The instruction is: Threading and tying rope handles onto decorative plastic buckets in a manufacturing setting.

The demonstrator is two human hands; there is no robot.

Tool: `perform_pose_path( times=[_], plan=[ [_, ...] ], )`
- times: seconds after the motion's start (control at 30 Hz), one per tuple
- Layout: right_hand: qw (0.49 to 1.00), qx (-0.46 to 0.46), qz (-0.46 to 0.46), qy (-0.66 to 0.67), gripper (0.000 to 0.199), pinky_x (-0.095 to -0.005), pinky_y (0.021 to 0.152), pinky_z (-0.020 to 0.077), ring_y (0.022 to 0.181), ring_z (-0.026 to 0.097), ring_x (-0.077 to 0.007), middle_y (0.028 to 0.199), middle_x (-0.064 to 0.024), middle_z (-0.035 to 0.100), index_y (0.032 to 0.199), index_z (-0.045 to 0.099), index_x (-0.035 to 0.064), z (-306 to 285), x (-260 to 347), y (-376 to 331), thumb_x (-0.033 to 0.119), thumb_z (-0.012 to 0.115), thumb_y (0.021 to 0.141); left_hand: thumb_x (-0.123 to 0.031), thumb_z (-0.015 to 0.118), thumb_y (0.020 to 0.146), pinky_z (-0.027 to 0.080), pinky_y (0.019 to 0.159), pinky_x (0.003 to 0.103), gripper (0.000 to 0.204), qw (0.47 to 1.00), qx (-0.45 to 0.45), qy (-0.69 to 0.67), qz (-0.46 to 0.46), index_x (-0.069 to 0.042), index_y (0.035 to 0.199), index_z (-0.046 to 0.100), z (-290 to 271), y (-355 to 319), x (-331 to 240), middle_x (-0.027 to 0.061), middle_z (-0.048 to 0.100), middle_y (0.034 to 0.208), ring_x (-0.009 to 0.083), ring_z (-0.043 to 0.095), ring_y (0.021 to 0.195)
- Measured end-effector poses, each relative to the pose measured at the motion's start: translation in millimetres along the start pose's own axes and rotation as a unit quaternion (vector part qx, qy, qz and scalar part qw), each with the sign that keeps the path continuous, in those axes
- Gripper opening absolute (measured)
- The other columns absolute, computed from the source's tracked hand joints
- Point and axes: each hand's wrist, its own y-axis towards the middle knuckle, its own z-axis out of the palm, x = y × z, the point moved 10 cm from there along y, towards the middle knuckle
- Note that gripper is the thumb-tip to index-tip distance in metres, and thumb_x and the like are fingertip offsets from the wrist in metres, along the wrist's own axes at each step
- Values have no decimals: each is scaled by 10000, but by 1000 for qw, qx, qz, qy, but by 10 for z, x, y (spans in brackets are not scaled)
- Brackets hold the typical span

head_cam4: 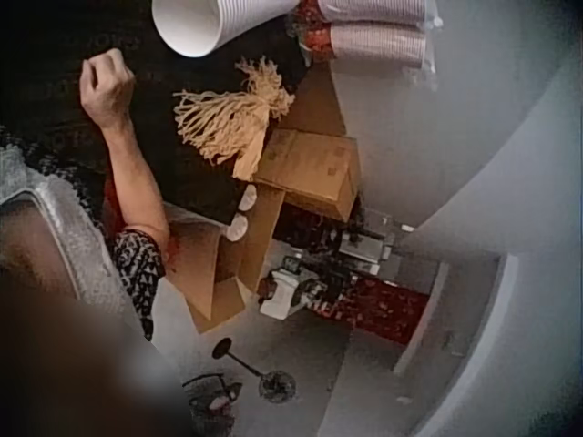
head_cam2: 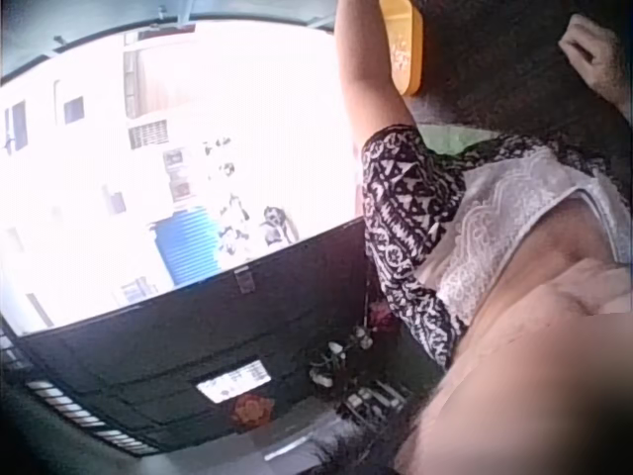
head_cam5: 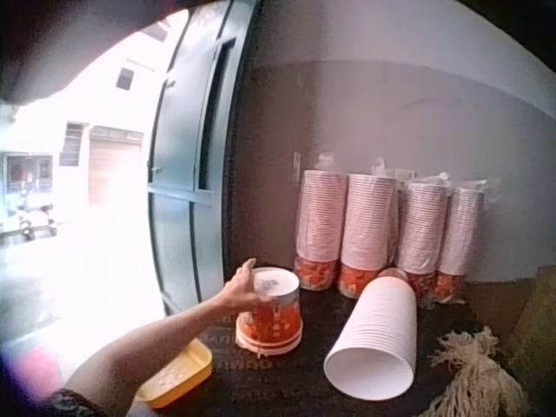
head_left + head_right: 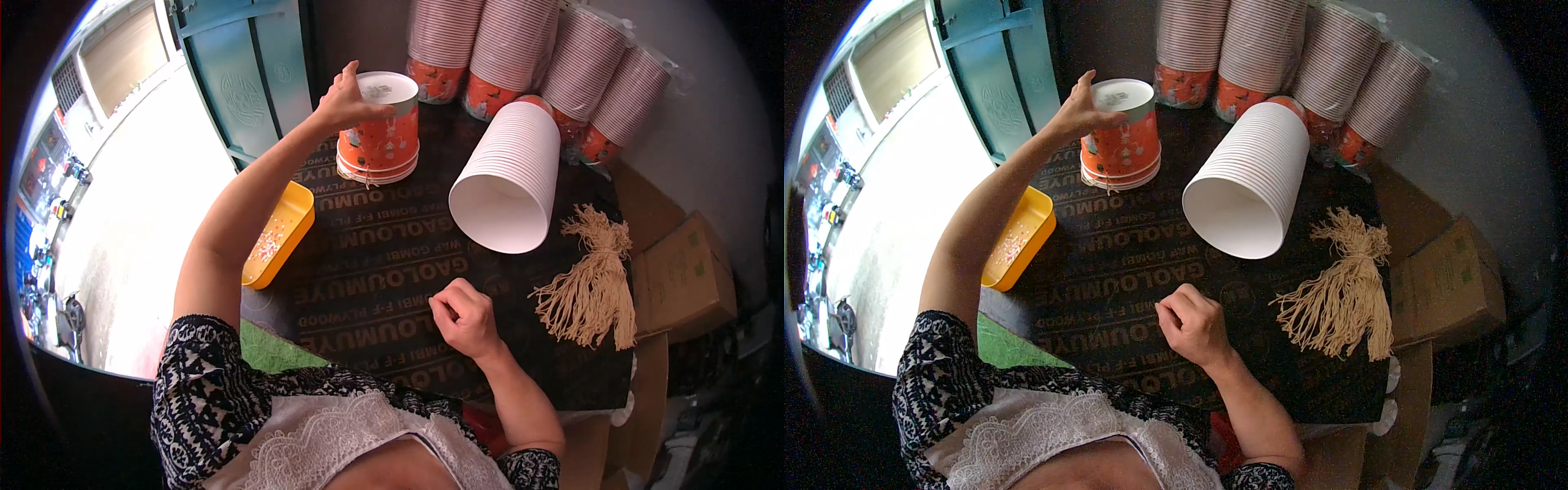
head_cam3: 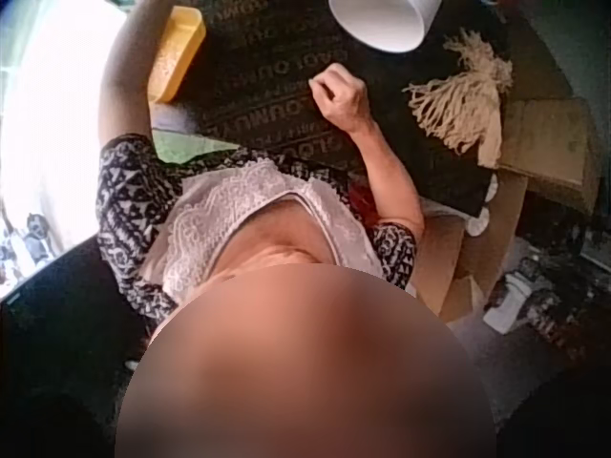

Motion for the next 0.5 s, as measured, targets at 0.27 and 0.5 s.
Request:
perform_pose_path(
  times=[0.27,0.5],
  plan=[
    [1000,-2,2,-5,133,-286,453,404,516,533,-180,680,-76,549,707,566,9,0,5,3,-60,671,751,-547,865,505,426,1036,445,1291,1000,3,8,10,41,1447,207,-16,26,-2,297,396,1368,393,467,1254],
    [1000,0,12,3,135,-289,449,398,506,525,-178,674,-74,547,703,568,12,14,-48,6,-60,673,750,-530,857,518,382,1072,422,1276,999,17,2,39,77,1432,205,6,114,51,324,397,1361,406,451,1264]
  ],
)
